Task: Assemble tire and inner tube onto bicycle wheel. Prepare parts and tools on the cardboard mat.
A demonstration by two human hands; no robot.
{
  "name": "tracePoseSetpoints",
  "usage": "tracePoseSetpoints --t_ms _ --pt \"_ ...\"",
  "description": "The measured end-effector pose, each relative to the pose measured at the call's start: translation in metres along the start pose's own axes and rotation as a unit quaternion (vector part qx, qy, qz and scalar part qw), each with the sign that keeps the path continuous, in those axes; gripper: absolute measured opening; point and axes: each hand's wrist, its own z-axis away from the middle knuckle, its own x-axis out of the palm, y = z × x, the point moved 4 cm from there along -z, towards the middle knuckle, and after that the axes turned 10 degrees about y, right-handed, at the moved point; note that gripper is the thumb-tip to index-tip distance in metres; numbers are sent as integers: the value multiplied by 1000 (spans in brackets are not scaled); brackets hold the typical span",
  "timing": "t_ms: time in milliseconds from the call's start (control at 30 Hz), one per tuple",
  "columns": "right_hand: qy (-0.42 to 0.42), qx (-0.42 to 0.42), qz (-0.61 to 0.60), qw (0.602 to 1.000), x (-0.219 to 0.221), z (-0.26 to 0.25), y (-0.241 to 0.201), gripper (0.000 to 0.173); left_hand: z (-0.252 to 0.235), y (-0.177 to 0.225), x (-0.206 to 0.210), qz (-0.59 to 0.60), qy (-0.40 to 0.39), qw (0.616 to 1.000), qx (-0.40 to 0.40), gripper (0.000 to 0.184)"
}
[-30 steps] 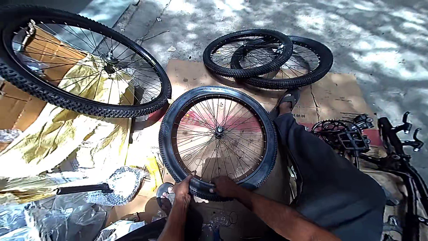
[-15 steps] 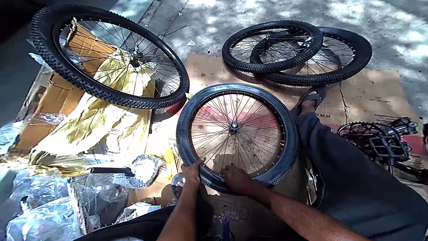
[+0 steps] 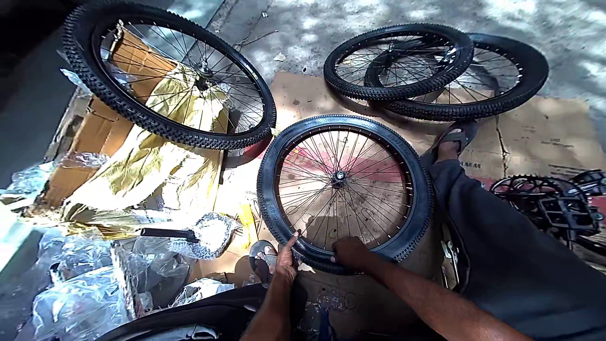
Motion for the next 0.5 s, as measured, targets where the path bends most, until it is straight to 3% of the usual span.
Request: tracePoseSetpoints --t_ms 67,100,167,200,267,333,500 --pt "67 -17 18 997 -14 4 -17 31 -4 23 8 11 80 993 86 62" --pt "107 -35 0 994 -18 5 -26 28 -5 34 11 -18 117 986 122 74" --pt "128 -64 -68 987 -16 -2 -41 34 -8 49 18 -119 141 969 162 102" --pt "111 -63 -112 986 -10 -9 -45 41 -10 50 20 -176 150 958 169 106" --pt "60 -36 -185 980 6 -25 -48 49 -9 45 21 -242 168 940 170 85" --pt "23 0 -204 979 15 -36 -42 53 -5 36 19 -232 132 953 140 66" --pt "57 55 -127 989 22 -20 -25 47 -13 -8 -7 -99 4 995 24 59"
